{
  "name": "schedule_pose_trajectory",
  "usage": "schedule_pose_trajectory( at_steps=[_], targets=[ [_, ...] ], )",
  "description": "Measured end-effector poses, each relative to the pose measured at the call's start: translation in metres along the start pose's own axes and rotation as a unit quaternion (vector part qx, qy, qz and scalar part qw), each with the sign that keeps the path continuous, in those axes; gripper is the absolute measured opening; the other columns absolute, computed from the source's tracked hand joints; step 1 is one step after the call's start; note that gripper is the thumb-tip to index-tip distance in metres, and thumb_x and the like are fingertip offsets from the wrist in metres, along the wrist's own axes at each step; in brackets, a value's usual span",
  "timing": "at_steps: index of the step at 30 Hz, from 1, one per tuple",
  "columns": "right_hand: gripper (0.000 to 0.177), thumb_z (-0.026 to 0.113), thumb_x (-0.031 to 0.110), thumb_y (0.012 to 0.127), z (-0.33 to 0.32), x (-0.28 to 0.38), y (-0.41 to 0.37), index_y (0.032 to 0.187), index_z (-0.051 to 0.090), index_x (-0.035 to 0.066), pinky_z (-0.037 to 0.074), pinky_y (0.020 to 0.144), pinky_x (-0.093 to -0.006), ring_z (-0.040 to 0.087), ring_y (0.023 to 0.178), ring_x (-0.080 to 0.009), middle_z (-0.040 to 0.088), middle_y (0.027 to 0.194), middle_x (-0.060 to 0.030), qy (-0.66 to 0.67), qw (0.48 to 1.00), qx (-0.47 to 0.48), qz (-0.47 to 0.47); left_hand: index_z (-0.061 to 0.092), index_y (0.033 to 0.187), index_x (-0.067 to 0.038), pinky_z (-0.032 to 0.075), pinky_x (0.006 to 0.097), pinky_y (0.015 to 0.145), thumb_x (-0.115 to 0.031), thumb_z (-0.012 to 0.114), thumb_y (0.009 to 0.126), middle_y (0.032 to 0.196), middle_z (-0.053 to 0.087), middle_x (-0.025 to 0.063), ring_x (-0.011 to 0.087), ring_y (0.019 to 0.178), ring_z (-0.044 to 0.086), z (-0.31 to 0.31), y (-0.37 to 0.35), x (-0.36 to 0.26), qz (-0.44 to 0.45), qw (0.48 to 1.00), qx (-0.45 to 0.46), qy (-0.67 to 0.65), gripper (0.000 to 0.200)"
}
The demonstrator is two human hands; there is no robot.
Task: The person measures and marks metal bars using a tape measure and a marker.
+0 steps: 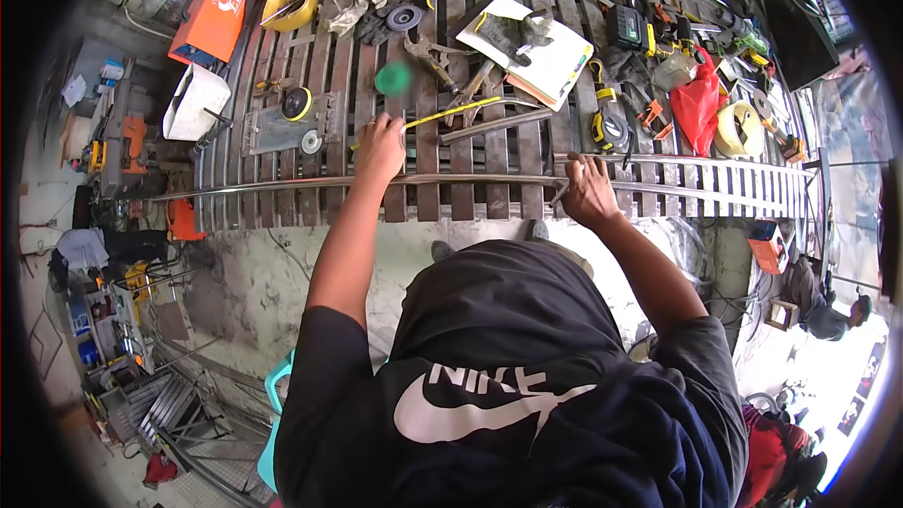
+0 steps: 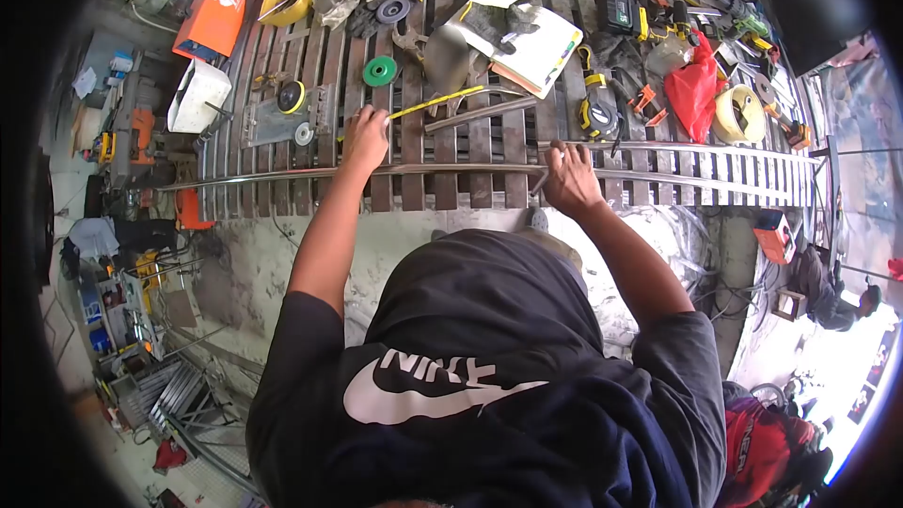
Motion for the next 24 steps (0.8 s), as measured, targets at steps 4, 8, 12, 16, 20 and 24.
schedule_pose_trajectory(
  at_steps=[4, 8, 12, 16, 20, 24],
  targets=[
    [0.048, 0.079, 0.027, 0.093, -0.013, -0.004, 0.0, 0.118, 0.051, -0.002, 0.043, 0.099, -0.0547, 0.06, 0.112, -0.0444, 0.062, 0.114, -0.0251, 0.013, 0.997, -0.031, 0.075, 0.072, 0.123, -0.01, 0.046, 0.052, 0.109, -0.017, 0.069, 0.1, 0.126, 0.067, 0.0133, 0.0375, 0.126, 0.06, 0.016, 0.004, 0.016, -0.009, 0.999, -0.018, 0.03, 0.024],
    [0.04, 0.073, 0.025, 0.094, -0.012, -0.003, -0.006, 0.117, 0.054, -0.002, 0.042, 0.105, -0.0538, 0.061, 0.12, -0.0419, 0.063, 0.121, -0.0245, 0.011, 0.99, -0.011, 0.137, 0.07, 0.134, -0.01, 0.032, 0.0564, 0.127, -0.024, 0.067, 0.103, 0.148, 0.059, 0.0097, 0.0326, 0.149, 0.047, 0.013, -0.001, 0.016, 0.012, 0.997, -0.048, 0.057, 0.034],
    [0.039, 0.071, 0.024, 0.096, -0.016, -0.007, -0.011, 0.119, 0.053, -0.001, 0.041, 0.107, -0.0548, 0.06, 0.122, -0.0424, 0.063, 0.122, -0.024, 0.021, 0.984, -0.024, 0.173, 0.064, 0.141, -0.009, 0.022, 0.0611, 0.133, -0.036, 0.069, 0.101, 0.157, 0.053, 0.0104, 0.0321, 0.159, 0.035, -0.003, -0.01, 0.003, 0.034, 0.995, -0.079, 0.057, 0.048],
    [0.041, 0.069, 0.014, 0.087, -0.019, -0.012, -0.017, 0.119, 0.05, -0.002, 0.038, 0.112, -0.0552, 0.059, 0.127, -0.0438, 0.063, 0.124, -0.0269, 0.02, 0.982, -0.044, 0.184, 0.061, 0.141, -0.008, 0.034, 0.0574, 0.126, -0.036, 0.075, 0.097, 0.151, 0.054, 0.0139, 0.0373, 0.149, 0.047, -0.039, -0.018, -0.036, 0.001, 0.993, -0.112, 0.042, 0.054],
    [0.038, 0.071, 0.013, 0.085, -0.028, -0.004, -0.012, 0.113, 0.049, -0.001, 0.041, 0.103, -0.0559, 0.061, 0.115, -0.0442, 0.063, 0.111, -0.0254, 0.051, 0.972, -0.06, 0.222, 0.067, 0.12, -0.005, 0.059, 0.0468, 0.09, -0.017, 0.077, 0.096, 0.123, 0.067, 0.0169, 0.0395, 0.109, 0.07, -0.05, -0.018, -0.102, 0.102, 0.972, -0.086, -0.192, 0.028],
    [0.04, 0.074, 0.015, 0.084, -0.044, 0.02, 0.002, 0.111, 0.049, -0.001, 0.043, 0.098, -0.0557, 0.062, 0.109, -0.0457, 0.063, 0.106, -0.0261, 0.1, 0.965, -0.082, 0.23, 0.072, 0.117, -0.002, 0.06, 0.0438, 0.088, -0.024, 0.075, 0.103, 0.106, 0.074, 0.0151, 0.0348, 0.1, 0.075, -0.06, -0.037, -0.194, 0.214, 0.927, 0.052, -0.303, 0.026]
  ],
)
Point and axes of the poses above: each hand's wrist, its own y-axis towards the middle knuckle, its own z-axis out of the palm, x = y × z, the point moved 5 cm from there along y, towards the middle knuckle
